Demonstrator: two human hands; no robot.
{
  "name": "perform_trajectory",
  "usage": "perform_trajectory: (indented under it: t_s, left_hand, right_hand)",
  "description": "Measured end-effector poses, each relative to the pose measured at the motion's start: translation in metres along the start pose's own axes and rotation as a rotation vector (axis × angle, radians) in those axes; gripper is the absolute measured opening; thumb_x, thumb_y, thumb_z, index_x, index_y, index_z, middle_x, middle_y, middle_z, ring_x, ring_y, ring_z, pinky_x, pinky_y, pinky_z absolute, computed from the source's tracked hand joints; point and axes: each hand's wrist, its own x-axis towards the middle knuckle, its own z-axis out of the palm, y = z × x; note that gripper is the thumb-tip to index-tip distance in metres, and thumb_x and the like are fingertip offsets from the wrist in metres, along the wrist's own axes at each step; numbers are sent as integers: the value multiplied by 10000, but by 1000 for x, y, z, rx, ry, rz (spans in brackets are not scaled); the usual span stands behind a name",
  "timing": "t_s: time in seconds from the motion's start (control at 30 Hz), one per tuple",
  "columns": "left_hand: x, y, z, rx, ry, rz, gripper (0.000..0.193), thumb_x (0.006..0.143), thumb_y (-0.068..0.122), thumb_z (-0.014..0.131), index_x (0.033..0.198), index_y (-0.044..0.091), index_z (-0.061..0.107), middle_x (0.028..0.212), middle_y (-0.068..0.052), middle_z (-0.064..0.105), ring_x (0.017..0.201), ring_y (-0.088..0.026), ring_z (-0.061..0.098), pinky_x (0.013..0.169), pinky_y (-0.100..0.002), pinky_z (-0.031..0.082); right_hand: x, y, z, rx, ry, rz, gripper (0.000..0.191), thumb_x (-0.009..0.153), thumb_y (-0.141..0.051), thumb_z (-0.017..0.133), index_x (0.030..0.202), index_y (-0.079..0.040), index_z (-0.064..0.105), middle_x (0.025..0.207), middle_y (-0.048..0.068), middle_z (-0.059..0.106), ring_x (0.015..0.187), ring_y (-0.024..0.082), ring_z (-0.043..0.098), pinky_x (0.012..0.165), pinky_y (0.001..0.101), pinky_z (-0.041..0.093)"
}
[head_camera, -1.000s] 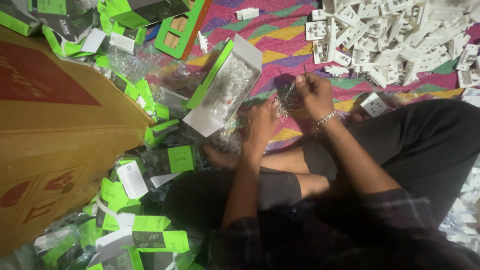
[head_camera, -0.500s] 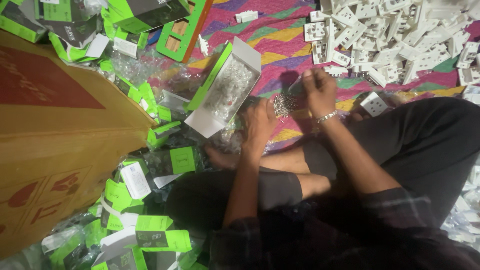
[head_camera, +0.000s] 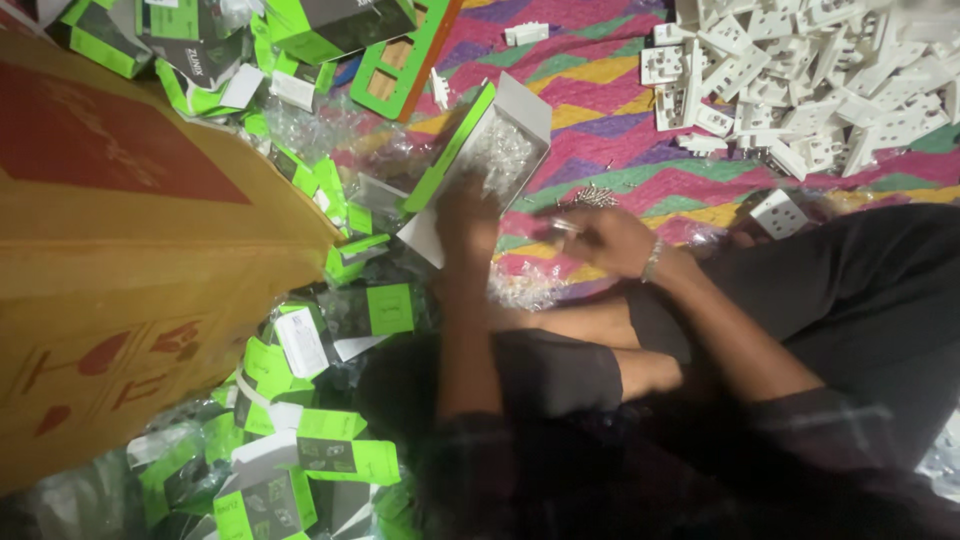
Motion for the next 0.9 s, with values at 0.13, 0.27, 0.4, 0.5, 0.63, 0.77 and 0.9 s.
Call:
perform_trajectory:
  t_s: [0.13, 0.27, 0.4, 0.5, 0.63, 0.77, 0.9]
  left_hand:
    - [0, -25, 39, -9, -150, -87, 153, 865, 257, 687, 884, 116, 743, 904, -134, 726, 878, -355, 691, 794, -480, 526]
    - [4, -21, 39, 28, -382, -287, 175, 923, 221, 650, 831, 91, 720, 872, -147, 692, 839, -363, 670, 756, -491, 513]
    - [11, 4, 22, -30, -158, -390, 196, 922, 227, 621, 851, 81, 732, 859, -139, 715, 799, -367, 679, 734, -491, 515]
    - [13, 18, 4, -122, -29, -436, 185, 955, 220, 627, 936, 72, 737, 885, -132, 726, 774, -343, 700, 734, -463, 541]
    - [3, 27, -12, -125, 20, -347, 123, 920, 170, 671, 944, 62, 724, 940, -137, 737, 793, -333, 720, 747, -437, 557]
    - [-6, 20, -6, 25, -131, -380, 96, 850, 144, 726, 900, 63, 743, 879, -145, 750, 799, -370, 711, 728, -469, 536]
    - [-2, 12, 2, -122, -67, -445, 102, 810, 152, 761, 881, 81, 743, 839, -139, 758, 792, -346, 724, 736, -444, 555]
  right_hand:
    - [-2, -1, -7, 18, 153, 354, 366, 980, -304, 600, 1300, -149, 688, 943, 111, 793, 818, 267, 777, 733, 389, 595]
    - [-2, 7, 4, -153, 216, 61, 364, 958, -278, 657, 1268, -95, 711, 1024, 184, 752, 873, 308, 736, 764, 388, 563]
    - [-1, 16, 6, -150, 241, 117, 341, 976, -277, 660, 1239, -66, 712, 991, 204, 742, 830, 279, 721, 741, 377, 548]
    - [0, 15, 4, -69, 240, 330, 348, 980, -283, 649, 1242, -66, 719, 840, 163, 723, 709, 206, 654, 653, 351, 512]
    - [2, 12, 6, 271, 293, 206, 330, 998, -267, 689, 1159, 20, 705, 871, 8, 673, 785, 60, 558, 670, 253, 492]
    - [3, 12, 8, 300, 273, 308, 321, 973, -253, 693, 1148, 15, 713, 825, -13, 641, 732, 78, 536, 616, 264, 459]
    - [5, 15, 9, 299, 267, 261, 310, 962, -237, 709, 1131, 23, 714, 833, -5, 658, 752, 64, 556, 632, 243, 479]
